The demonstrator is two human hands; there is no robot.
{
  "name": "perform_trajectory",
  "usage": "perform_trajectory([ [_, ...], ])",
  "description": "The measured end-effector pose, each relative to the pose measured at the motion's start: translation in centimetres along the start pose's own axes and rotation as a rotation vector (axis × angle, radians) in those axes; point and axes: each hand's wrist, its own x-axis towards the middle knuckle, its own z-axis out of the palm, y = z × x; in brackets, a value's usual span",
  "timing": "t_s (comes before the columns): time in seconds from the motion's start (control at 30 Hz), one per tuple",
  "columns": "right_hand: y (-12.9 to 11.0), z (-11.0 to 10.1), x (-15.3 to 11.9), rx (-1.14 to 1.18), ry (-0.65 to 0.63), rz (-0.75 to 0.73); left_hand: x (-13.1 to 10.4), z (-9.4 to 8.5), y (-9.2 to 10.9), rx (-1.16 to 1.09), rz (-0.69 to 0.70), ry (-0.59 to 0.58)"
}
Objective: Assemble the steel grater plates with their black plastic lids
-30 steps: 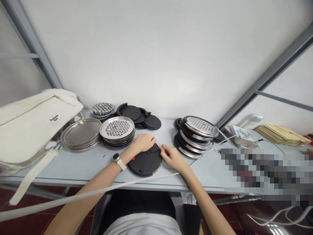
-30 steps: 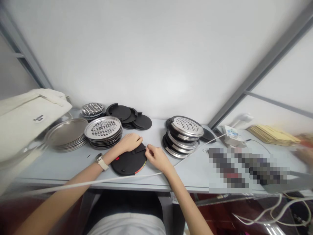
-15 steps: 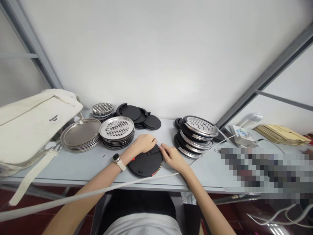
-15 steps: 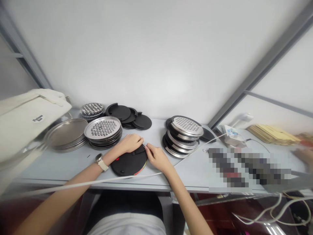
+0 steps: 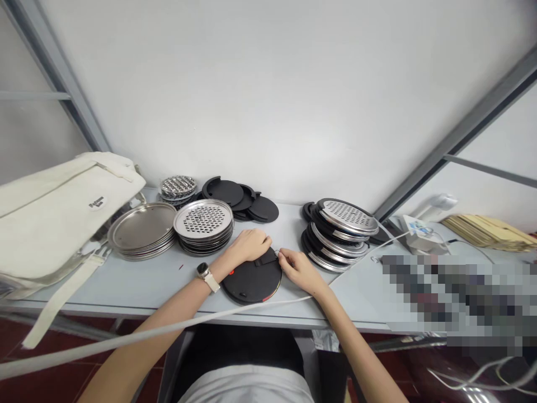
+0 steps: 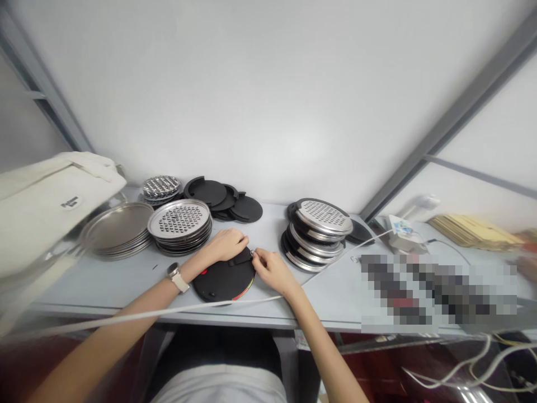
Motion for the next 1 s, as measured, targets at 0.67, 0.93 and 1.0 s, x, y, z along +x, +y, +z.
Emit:
perform_trajectory([
  [0.67, -0.53, 0.01, -0.06, -0.035, 0.046, -0.012, 0.38, 0.36, -0.33, -0.013, -0.012, 0.021],
  [0.93, -0.16, 0.16, -0.16, -0.066, 0.050, -0.018, 0.37, 0.46, -0.38, -0.018, -0.011, 0.028],
  [1.0, -0.12, 0.18, -0.16, -0.065, 0.050, -0.019, 0.39, 0.46, -0.34, -0.017, -0.010, 0.029],
])
